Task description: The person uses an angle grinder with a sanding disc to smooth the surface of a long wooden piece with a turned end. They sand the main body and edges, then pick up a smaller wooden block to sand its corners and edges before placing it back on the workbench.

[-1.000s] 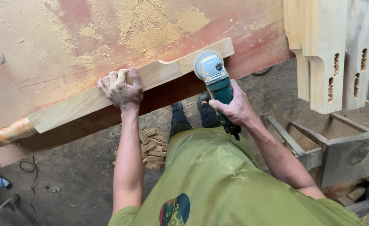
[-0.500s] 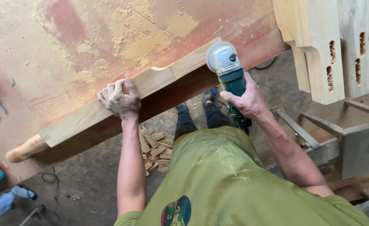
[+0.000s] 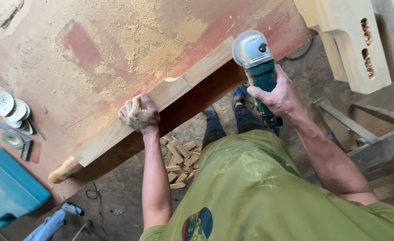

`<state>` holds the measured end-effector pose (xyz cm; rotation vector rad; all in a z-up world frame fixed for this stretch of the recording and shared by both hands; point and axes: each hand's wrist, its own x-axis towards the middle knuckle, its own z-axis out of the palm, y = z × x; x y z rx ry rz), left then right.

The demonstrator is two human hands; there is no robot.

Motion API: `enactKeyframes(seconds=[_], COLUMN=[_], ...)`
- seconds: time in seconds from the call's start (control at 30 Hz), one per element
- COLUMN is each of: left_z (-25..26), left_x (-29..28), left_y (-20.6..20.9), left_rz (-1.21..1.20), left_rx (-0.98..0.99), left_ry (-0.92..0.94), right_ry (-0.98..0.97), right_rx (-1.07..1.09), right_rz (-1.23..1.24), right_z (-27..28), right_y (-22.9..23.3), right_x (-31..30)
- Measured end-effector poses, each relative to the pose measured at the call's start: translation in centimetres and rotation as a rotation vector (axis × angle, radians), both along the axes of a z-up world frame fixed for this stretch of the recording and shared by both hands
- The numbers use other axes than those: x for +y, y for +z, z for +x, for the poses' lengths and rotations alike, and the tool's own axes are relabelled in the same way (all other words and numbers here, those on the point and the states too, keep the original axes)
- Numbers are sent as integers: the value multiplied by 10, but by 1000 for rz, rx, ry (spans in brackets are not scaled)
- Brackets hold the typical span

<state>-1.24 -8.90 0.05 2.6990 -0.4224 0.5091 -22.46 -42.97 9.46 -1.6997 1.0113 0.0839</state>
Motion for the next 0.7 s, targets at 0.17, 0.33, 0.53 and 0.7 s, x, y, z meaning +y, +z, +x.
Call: enactKeyframes(seconds=[0.17, 0.33, 0.53, 0.7], left_z=[-3, -2, -1, -2], left_x=[-2, 2, -1, -3], left_y=[0, -9, -5, 0], left_rz=[-1, -13, -5, -7], left_rx=[27, 40, 45, 45], left_ry=[43, 64, 70, 68], right_ry=[78, 122, 167, 198], right_rx=[27, 77, 120, 94], right_rz=[42, 59, 114, 164], right_z=[4, 14, 16, 20], right_y=[1, 11, 9, 13], right_x=[16, 38, 54, 62])
